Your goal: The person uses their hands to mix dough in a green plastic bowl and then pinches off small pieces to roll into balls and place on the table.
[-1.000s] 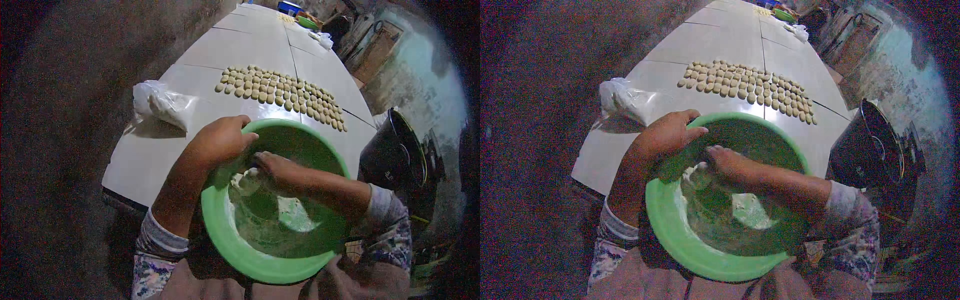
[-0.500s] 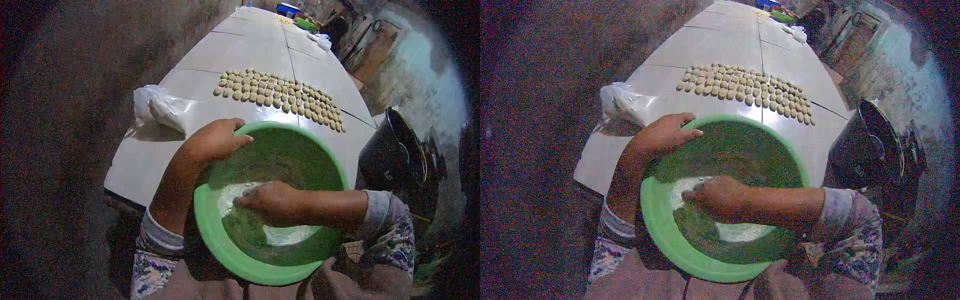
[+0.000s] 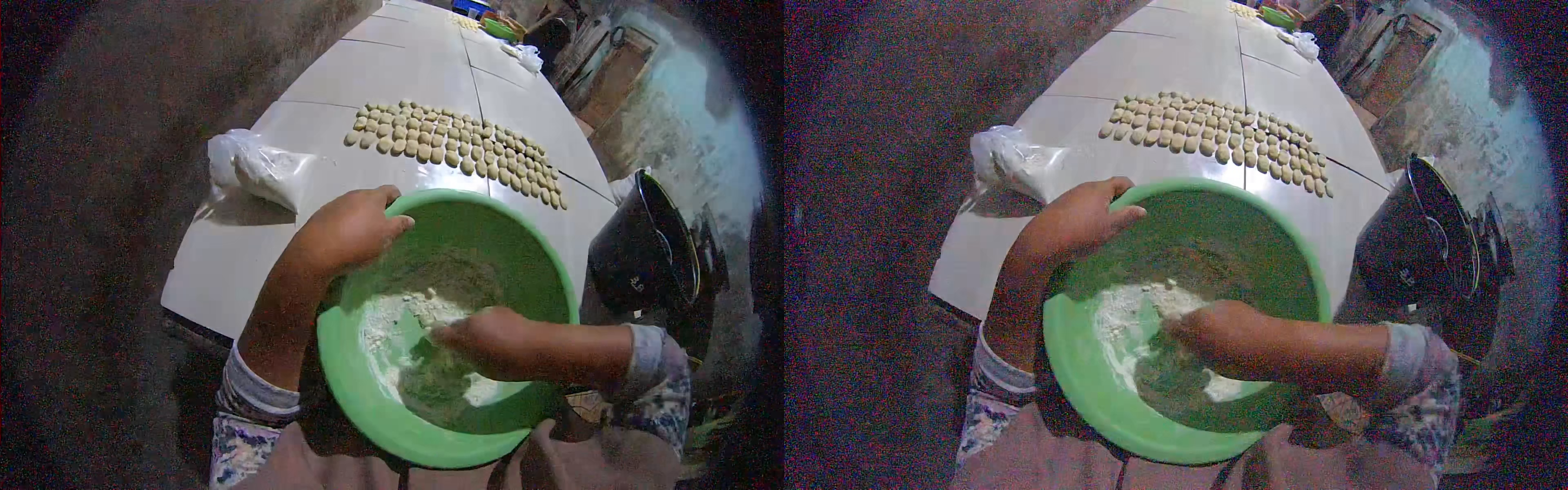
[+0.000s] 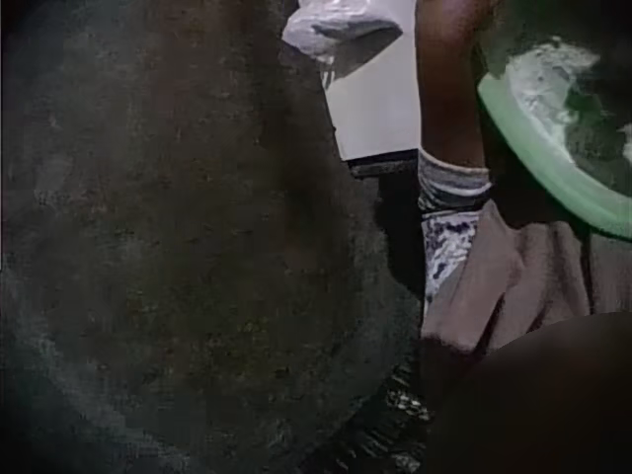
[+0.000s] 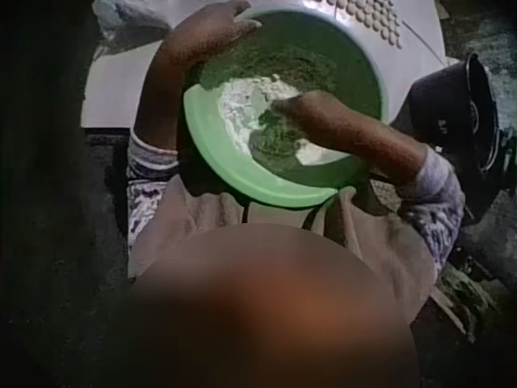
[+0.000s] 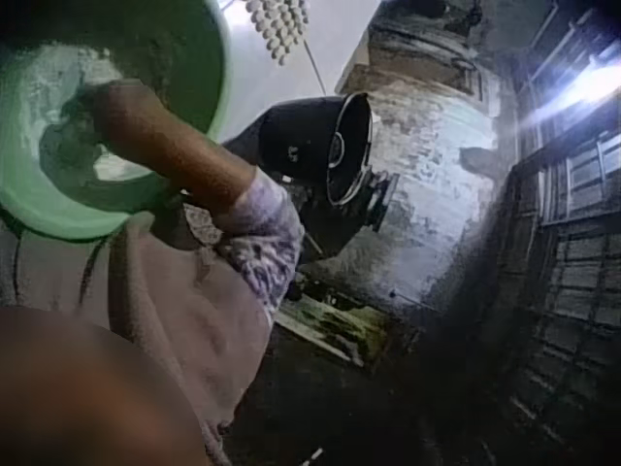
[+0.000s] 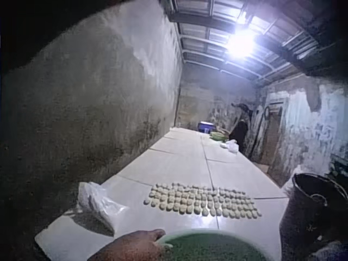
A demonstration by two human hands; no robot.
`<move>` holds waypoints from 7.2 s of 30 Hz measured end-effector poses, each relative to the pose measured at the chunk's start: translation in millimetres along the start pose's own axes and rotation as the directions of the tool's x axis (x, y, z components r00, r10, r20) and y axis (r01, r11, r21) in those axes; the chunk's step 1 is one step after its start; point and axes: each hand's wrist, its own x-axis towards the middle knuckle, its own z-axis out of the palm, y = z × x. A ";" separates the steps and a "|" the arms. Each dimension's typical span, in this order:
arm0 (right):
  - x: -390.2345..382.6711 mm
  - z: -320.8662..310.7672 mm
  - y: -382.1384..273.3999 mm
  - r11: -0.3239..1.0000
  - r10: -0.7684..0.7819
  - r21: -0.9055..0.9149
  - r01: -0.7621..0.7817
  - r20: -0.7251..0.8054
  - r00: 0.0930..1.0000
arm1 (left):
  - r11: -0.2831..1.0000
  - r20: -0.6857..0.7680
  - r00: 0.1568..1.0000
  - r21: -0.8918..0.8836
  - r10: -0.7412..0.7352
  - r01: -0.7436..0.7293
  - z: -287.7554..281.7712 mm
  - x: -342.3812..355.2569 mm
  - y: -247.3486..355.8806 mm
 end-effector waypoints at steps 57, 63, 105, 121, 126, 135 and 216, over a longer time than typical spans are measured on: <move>30.5 -3.8 20.8 1.000 0.007 0.026 0.001 -0.294 0.956 | 0.994 0.021 0.998 -0.093 0.052 -0.050 0.8 4.5 -7.6; 27.6 -3.8 10.1 0.995 -0.065 -0.097 0.025 -0.438 0.897 | 0.996 -0.027 0.999 -0.083 0.034 -0.037 3.0 4.0 -10.7; 23.5 -19.6 -8.1 0.964 -0.124 -0.236 0.121 0.002 0.992 | 0.997 0.016 0.999 -0.072 -0.028 0.029 -2.9 0.9 -4.6; 39.6 -67.5 -1.2 0.957 -0.186 -0.257 0.133 -0.190 0.964 | 0.999 -0.069 0.997 -0.023 -0.033 0.031 -5.0 -1.6 -11.4; 59.4 -5.7 7.0 0.909 -0.372 -0.276 0.312 -0.199 0.906 | 0.999 -0.055 0.998 -0.045 -0.029 0.027 -6.6 0.7 -4.3; 28.8 -17.4 13.1 0.873 -0.413 -0.398 0.283 -0.294 0.862 | 0.997 -0.035 0.999 -0.078 0.014 -0.017 6.2 -1.5 -0.9; -32.8 -70.8 63.6 0.874 -0.258 0.209 0.439 -0.565 0.783 | 0.860 0.228 0.916 -0.474 0.329 -0.190 13.3 -14.4 58.6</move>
